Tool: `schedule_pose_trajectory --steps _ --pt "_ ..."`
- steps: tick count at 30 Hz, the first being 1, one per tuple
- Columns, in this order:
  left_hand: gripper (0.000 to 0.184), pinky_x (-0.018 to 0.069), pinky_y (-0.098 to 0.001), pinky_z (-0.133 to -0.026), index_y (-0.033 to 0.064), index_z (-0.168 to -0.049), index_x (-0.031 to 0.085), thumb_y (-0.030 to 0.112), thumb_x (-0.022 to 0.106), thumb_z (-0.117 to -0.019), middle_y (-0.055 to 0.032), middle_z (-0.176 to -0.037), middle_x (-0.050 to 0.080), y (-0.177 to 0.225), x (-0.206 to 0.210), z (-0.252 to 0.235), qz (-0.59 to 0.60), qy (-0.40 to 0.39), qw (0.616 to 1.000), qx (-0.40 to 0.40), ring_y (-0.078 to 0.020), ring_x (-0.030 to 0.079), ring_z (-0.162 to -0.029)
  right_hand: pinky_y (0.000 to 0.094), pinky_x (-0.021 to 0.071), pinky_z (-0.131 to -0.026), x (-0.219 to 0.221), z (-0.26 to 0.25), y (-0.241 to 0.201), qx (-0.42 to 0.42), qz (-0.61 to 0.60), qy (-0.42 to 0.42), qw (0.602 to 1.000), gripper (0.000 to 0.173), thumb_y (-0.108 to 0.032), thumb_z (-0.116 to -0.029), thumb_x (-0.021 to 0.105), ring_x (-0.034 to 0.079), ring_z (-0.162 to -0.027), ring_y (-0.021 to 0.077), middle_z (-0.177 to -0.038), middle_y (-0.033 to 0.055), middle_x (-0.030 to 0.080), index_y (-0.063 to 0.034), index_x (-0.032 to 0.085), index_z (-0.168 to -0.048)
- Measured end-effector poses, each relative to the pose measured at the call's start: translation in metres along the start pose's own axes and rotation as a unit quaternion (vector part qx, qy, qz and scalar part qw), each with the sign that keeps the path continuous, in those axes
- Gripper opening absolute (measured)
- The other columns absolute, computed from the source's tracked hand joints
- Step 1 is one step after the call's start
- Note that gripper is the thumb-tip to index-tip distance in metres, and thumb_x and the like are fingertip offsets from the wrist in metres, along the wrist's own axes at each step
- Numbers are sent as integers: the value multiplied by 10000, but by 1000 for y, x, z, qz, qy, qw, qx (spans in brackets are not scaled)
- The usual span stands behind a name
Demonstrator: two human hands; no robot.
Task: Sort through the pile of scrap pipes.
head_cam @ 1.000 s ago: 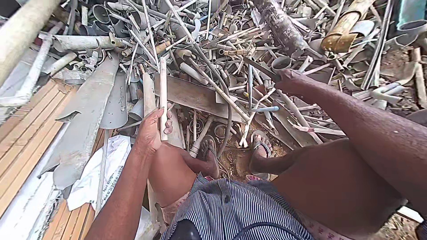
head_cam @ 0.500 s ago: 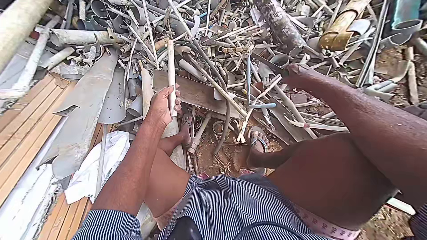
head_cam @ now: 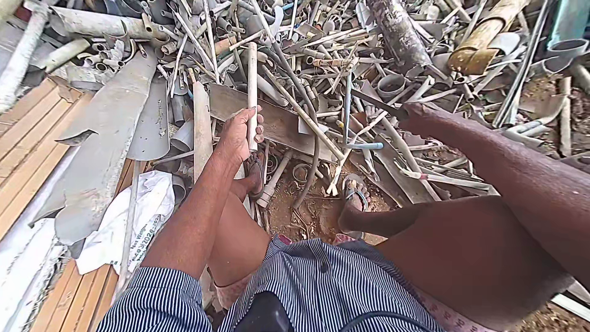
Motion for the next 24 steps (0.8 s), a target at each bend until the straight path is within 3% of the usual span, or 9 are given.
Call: schedule_pose_trajectory --steps 4,9,12,15,18,21,24 --pt "264 422 -160 -409 71 -1215 558 199 353 -1108 -5 -743 564 -3 2 -10 -6 0 1000 -6 -46 507 -482 579 478 -708 1 2 11 6 -10 1 1000 169 -50 -1004 603 609 -766 415 -907 292 600 111 583 -1052" --pt "223 427 -163 -401 64 -1233 550 179 420 -1092 -10 -755 558 -21 3 -27 0 -2 1000 -26 -48 504 -476 580 480 -690 7 5 33 34 -60 21 997 175 -31 -994 600 605 -754 412 -907 290 595 90 571 -1117" --pt "203 435 -163 -411 73 -1249 521 185 451 -1095 -16 -772 566 -36 8 -33 -27 -27 998 -42 -49 509 -484 659 471 -784 6 10 39 20 -69 42 997 258 -60 -1014 595 621 -903 484 -1036 330 617 67 569 -1237" --pt "189 456 -187 -429 84 -1246 493 195 464 -1096 -32 -778 580 -44 14 -44 -91 -64 992 -64 -72 541 -510 683 459 -827 -1 18 30 8 -39 43 998 303 -81 -1031 587 632 -955 497 -1072 329 641 35 579 -1311" --pt "198 431 -180 -428 91 -1264 485 160 502 -1080 -29 -783 563 -45 12 -54 -129 -80 985 -85 -64 515 -513 588 483 -721 6 22 15 15 -112 57 992 257 -75 -1039 569 609 -775 395 -951 280 621 48 582 -1264" --pt "189 419 -161 -426 43 -1217 522 24 524 -1029 -28 -793 543 -62 -2 -63 -119 -74 984 -107 -47 483 -501 429 483 -596 22 16 -5 56 -185 35 980 257 -136 -1062 548 539 -612 244 -828 176 575 10 559 -1274" --pt "154 436 -166 -448 14 -1172 549 -13 510 -1026 -33 -755 550 -96 -14 -64 -58 -72 984 -155 -56 500 -509 420 505 -640 36 6 -42 -6 -175 0 985 303 -147 -1080 493 573 -645 235 -857 171 598 25 537 -1325"
Point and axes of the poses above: each hand's wrist, its own z-axis away from the middle knuckle, its own x-axis out of the palm, y = z × x, the point moved 9 cm from there along -z, towards the middle knuckle
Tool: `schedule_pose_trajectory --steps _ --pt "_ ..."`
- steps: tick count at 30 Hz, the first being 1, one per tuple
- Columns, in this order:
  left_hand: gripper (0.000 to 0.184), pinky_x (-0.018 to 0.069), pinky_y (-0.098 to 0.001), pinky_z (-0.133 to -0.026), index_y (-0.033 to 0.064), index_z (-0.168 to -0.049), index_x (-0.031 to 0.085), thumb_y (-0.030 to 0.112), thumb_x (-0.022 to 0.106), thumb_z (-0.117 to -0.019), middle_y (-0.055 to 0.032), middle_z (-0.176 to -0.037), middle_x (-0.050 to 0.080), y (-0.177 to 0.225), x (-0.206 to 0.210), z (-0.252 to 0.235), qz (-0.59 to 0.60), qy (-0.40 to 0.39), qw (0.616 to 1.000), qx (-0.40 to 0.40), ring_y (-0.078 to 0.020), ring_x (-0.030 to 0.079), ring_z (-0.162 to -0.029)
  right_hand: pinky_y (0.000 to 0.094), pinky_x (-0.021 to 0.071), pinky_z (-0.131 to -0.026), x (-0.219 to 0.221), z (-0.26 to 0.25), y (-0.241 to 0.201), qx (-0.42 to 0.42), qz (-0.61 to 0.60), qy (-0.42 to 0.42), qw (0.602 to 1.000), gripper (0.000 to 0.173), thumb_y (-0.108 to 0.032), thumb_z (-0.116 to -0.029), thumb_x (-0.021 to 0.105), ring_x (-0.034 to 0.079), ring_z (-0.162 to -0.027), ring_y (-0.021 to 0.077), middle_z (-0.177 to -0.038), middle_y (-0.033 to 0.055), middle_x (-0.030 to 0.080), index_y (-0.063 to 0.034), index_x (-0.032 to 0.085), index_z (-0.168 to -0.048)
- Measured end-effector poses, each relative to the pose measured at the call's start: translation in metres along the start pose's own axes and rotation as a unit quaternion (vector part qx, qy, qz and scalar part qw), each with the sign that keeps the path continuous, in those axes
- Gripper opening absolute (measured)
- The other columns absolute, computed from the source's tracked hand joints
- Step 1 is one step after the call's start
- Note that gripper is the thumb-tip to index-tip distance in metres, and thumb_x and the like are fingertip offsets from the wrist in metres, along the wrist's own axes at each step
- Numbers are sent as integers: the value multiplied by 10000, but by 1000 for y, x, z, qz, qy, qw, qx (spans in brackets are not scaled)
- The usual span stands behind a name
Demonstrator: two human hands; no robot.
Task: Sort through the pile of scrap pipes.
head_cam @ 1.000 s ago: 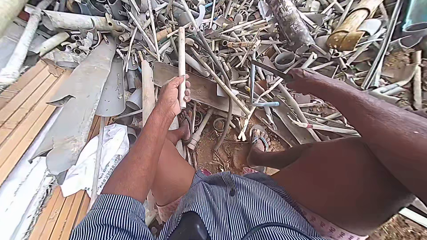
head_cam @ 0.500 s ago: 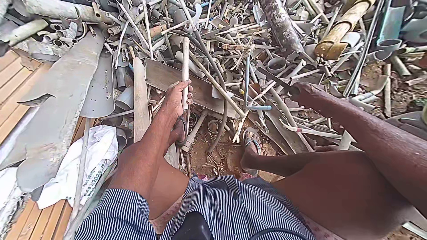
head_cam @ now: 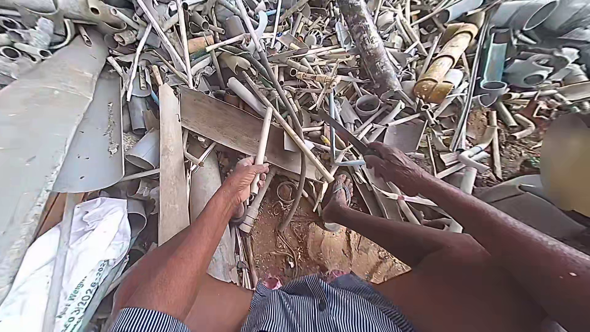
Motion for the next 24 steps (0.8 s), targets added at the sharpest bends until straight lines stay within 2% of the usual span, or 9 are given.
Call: schedule_pose_trajectory --steps 3,5,10,13,16,17,19,23,24 --pt "191 473 -190 -444 39 -1242 527 39 472 -1059 -30 -757 582 -33 4 -3 27 -41 998 -49 -75 546 -516 536 513 -858 36 10 -46 -129 64 -40 989 382 -145 -1061 467 659 -917 371 -1048 269 658 57 532 -1379" --pt "220 460 -189 -442 69 -1291 500 70 444 -1079 -13 -758 566 -45 19 1 19 -85 993 -74 -71 532 -516 564 508 -891 61 24 -73 -199 102 -72 972 413 -156 -1053 462 668 -1001 425 -1131 285 665 28 529 -1417" --pt "227 417 -160 -429 46 -1277 521 29 452 -1062 2 -744 543 -45 56 16 21 -134 987 -84 -40 483 -494 544 562 -687 97 38 -96 -376 186 -73 905 513 -109 -954 610 696 -850 418 -998 242 673 -117 551 -1463" --pt "215 406 -151 -429 36 -1265 501 16 460 -1055 11 -734 501 -51 60 27 11 -135 987 -90 -28 449 -479 539 552 -635 85 19 -83 -338 209 -48 916 446 -118 -991 542 682 -756 413 -909 235 656 -85 572 -1435" --pt "206 392 -152 -409 31 -1251 522 14 470 -1053 15 -712 487 -64 60 30 6 -132 987 -94 -25 426 -457 595 504 -892 45 -22 -43 -133 187 -69 971 410 -161 -1098 413 668 -989 448 -1086 281 667 -47 501 -1482" --pt "213 390 -154 -410 29 -1258 525 15 478 -1051 14 -713 491 -65 60 30 -3 -133 987 -90 -27 428 -458 589 496 -906 35 -24 -37 -116 170 -51 977 412 -165 -1101 414 667 -990 443 -1080 286 672 -23 503 -1477" --pt "223 394 -151 -407 19 -1269 534 20 495 -1049 9 -711 513 -64 61 30 -20 -130 988 -75 -26 441 -455 605 501 -881 41 -7 -46 -145 173 -47 973 412 -164 -1090 422 666 -986 461 -1087 296 668 -18 517 -1463" --pt "161 379 -152 -405 9 -1190 563 13 527 -1032 5 -699 523 -55 65 35 -68 -112 991 -38 -29 437 -451 533 541 -610 86 45 -87 -319 205 -39 925 445 -140 -1000 529 673 -723 399 -887 224 647 -91 572 -1440" --pt "145 376 -155 -406 4 -1168 565 8 533 -1027 3 -694 513 -54 64 36 -75 -102 992 -27 -33 433 -451 550 543 -649 83 38 -84 -293 213 -47 931 440 -141 -1020 508 677 -766 416 -918 237 651 -91 552 -1455"
Point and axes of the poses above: each hand's wrist, its own z-axis away from the middle knuckle, its own x-axis out of the palm, y = z × x, the point moved 9 cm from there along -z, towards the middle knuckle
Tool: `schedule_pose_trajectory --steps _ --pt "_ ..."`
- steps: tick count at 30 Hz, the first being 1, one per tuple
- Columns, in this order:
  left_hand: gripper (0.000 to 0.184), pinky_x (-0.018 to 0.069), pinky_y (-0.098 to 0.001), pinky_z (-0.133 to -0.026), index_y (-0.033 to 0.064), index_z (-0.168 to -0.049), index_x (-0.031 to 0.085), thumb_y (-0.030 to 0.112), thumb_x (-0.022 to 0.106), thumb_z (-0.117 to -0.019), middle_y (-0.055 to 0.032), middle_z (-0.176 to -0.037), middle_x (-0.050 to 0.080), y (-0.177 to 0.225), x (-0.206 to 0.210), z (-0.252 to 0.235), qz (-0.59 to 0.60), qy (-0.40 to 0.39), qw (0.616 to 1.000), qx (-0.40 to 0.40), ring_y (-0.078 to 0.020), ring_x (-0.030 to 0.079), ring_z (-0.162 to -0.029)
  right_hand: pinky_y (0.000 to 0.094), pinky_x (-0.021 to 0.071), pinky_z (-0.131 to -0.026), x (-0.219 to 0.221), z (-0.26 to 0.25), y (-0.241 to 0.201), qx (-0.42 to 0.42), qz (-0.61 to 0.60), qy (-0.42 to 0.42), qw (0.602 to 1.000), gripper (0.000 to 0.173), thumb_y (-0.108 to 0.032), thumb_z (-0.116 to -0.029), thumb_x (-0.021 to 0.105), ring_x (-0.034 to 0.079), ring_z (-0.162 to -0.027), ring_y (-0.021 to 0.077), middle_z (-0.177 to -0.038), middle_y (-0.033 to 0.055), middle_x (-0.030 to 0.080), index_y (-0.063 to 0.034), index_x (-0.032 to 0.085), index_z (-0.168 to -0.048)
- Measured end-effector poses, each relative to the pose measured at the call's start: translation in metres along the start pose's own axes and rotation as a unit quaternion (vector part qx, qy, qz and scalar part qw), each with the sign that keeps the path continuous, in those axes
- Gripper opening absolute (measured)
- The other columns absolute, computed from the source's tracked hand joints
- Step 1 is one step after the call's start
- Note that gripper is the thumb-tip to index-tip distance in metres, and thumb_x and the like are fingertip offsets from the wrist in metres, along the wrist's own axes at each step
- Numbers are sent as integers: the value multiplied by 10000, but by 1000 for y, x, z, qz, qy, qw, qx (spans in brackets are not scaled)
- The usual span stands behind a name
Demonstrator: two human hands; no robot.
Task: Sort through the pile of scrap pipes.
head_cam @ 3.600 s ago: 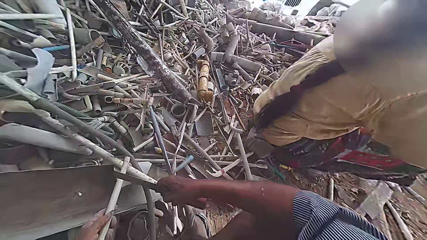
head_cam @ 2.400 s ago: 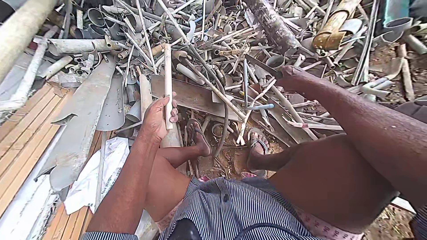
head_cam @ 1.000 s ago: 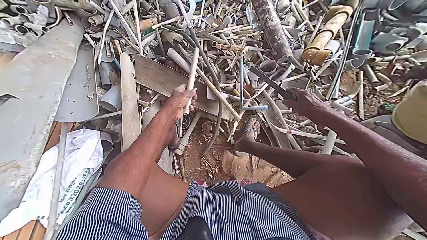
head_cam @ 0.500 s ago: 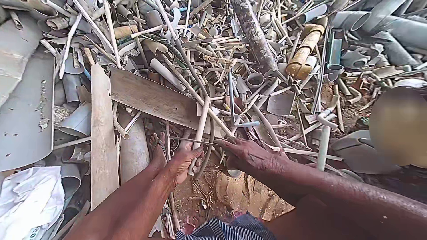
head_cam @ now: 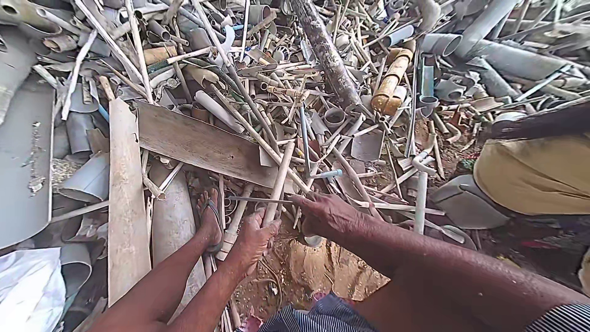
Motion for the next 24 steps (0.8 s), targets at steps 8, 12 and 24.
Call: schedule_pose_trajectory --steps 8,12,24 --pt "172 406 -180 -460 3 -1202 514 124 461 -1092 -9 -734 527 -20 -2 -8 -58 18 997 -49 -55 475 -512 554 504 -941 -37 23 70 193 -107 78 972 445 -166 -1082 401 675 -1047 416 -1155 282 680 -9 502 -1486" --pt "159 537 -251 -485 37 -1238 404 113 424 -1100 -38 -730 570 -18 17 0 -20 -35 998 -52 -119 580 -510 571 552 -709 13 27 -4 -5 -47 -32 998 493 -161 -996 595 691 -834 429 -980 257 669 -92 531 -1480" --pt "104 423 -170 -394 14 -1154 508 49 508 -1056 8 -630 512 -29 17 -3 -14 -25 997 -74 -46 476 -426 581 548 -738 25 27 8 10 -52 -71 996 480 -153 -1011 569 689 -863 439 -1012 262 670 -102 522 -1486"
Point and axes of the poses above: each hand's wrist, its own z-axis away from the middle knuckle, its own x-axis out of the palm, y = z × x, the point moved 9 cm from there along -z, towards the middle knuckle
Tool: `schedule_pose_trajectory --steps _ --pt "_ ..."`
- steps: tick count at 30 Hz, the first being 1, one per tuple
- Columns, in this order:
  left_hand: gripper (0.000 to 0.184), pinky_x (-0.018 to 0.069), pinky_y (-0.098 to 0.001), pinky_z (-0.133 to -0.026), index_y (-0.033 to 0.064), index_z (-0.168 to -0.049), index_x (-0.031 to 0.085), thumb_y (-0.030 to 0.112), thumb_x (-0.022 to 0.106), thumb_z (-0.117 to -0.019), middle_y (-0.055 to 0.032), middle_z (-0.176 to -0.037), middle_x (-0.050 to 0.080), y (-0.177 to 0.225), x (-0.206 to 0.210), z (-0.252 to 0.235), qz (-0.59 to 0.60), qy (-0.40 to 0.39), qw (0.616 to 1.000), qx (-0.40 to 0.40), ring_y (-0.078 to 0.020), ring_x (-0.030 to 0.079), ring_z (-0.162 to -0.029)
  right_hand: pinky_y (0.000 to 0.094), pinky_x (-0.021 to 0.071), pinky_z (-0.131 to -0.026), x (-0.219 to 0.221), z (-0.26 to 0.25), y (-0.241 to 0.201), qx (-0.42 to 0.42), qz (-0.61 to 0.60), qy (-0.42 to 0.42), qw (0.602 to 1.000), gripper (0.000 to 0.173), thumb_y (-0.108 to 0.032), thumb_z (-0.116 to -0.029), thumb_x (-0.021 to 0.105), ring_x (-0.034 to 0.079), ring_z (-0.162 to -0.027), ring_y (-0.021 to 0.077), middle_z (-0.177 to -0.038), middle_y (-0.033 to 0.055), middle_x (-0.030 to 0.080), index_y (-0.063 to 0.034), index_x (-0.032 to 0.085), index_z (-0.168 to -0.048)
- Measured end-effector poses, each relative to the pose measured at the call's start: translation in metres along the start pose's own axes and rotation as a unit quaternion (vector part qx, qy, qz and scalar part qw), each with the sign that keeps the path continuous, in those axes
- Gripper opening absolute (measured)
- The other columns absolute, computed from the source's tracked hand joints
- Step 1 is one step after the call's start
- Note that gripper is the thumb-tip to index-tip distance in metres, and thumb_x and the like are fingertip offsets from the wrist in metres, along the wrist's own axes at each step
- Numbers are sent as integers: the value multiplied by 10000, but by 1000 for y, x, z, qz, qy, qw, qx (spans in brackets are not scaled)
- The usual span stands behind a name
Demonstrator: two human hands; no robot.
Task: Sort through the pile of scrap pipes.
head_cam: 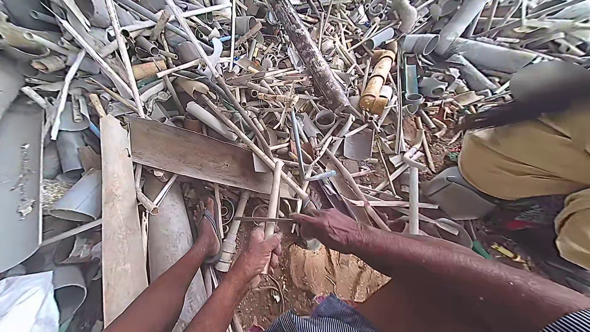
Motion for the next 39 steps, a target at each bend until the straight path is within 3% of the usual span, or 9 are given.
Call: schedule_pose_trajectory --steps 2,7,13,19,25,27,31,37,39 --pt "104 390 -167 -372 15 -1145 495 36 522 -1046 19 -597 475 0 2 4 -21 6 1000 5 -39 435 -398 582 545 -698 1 -5 5 -10 0 11 1000 490 -135 -973 614 686 -815 441 -970 262 665 -79 540 -1454" --pt "193 341 -184 -412 -3 -1216 542 120 493 -1076 19 -654 432 -5 -10 -4 -63 44 997 31 -47 389 -450 613 451 -998 -42 -8 109 270 -22 0 963 466 -222 -1116 342 624 -1145 472 -1210 307 639 -85 408 -1557" --pt "145 347 -172 -423 38 -1138 503 139 406 -1101 47 -661 403 -3 3 1 -15 9 999 31 -35 365 -457 564 552 -669 0 0 -1 -36 15 34 999 490 -157 -980 615 688 -780 421 -936 245 667 -105 551 -1463" --pt "92 355 -183 -421 48 -1094 501 134 468 -1087 28 -665 414 -8 1 -3 -31 16 999 25 -48 372 -453 603 453 -996 -46 -5 110 277 -41 21 960 464 -222 -1115 347 631 -1132 460 -1193 301 649 -76 421 -1549" --pt "164 466 -207 -408 -6 -1182 471 123 487 -1083 -25 -618 553 -4 3 2 -44 40 998 18 -82 520 -418 592 538 -712 2 3 3 11 10 -21 1000 469 -155 -1017 572 679 -835 449 -1005 265 660 -123 529 -1483" --pt "182 411 -205 -421 -23 -1175 506 118 529 -1063 -8 -615 499 -2 1 4 -110 58 991 41 -70 459 -427 597 537 -723 1 -6 11 28 19 -21 999 492 -163 -1005 584 681 -854 458 -1014 276 657 -109 510 -1488" --pt "233 384 -222 -448 -25 -1205 577 148 568 -1049 -16 -666 492 -9 -4 -5 -148 77 985 52 -76 440 -472 622 455 -979 -39 -13 78 249 -9 -30 968 466 -233 -1119 352 622 -1146 486 -1219 312 633 -89 399 -1560" --pt "223 391 -199 -471 -24 -1051 593 157 469 -1088 29 -637 452 2 -5 2 -128 96 982 98 -47 430 -483 547 538 -589 0 3 -9 -54 44 50 996 443 -129 -990 573 676 -716 417 -882 233 650 -105 577 -1432" --pt "182 452 -223 -481 -21 -1066 564 154 514 -1071 9 -648 465 -1 -2 6 -135 89 983 89 -69 469 -476 586 541 -669 -9 -5 15 15 41 46 998 451 -140 -1006 553 682 -806 451 -952 268 656 -90 544 -1454"
Point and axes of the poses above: each hand's wrist, its own z-axis away from the middle knuckle, its own x-axis out of the palm, y = z × x, the point moved 9 cm from there along -z, towards the middle knuckle
